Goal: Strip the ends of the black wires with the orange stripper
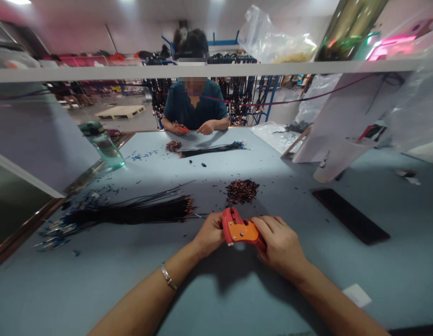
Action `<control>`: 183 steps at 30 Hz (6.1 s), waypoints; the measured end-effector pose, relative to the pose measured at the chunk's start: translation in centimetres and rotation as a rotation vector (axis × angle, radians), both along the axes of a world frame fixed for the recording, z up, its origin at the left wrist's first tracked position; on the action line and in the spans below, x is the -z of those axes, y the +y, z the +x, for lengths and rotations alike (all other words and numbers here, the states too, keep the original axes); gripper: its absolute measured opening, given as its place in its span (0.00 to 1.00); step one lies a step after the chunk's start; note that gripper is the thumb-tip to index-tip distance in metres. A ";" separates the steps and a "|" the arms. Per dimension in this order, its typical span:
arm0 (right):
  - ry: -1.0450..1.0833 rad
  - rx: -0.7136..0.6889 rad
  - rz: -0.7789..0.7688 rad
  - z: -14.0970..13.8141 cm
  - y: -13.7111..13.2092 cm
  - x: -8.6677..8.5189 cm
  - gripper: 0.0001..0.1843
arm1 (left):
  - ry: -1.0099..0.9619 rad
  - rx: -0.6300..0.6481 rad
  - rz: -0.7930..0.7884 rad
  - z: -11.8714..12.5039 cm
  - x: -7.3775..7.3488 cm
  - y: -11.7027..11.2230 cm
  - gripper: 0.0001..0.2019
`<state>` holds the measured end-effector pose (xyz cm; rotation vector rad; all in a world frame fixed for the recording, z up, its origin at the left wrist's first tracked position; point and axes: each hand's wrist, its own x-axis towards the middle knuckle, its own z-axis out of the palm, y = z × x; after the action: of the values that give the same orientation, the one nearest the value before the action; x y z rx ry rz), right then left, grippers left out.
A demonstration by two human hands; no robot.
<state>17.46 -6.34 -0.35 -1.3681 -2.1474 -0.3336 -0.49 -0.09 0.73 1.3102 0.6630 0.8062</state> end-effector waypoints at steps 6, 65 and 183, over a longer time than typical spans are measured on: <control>-0.041 0.041 -0.014 -0.1 0.0 0.2 0.09 | 0.023 0.016 0.059 0.0 0.0 0.1 0.13; 0.433 -0.029 -0.702 2.5 -1.2 -4.0 0.17 | 0.123 -0.739 0.363 -0.8 1.8 1.9 0.09; -0.385 0.243 -0.294 1.7 1.2 -4.9 0.24 | 0.229 -0.780 0.392 -0.7 2.1 2.9 0.08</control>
<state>19.17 -5.11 4.57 -1.8676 -2.4133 -0.4154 -1.19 2.79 -1.41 1.5167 1.2848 1.4830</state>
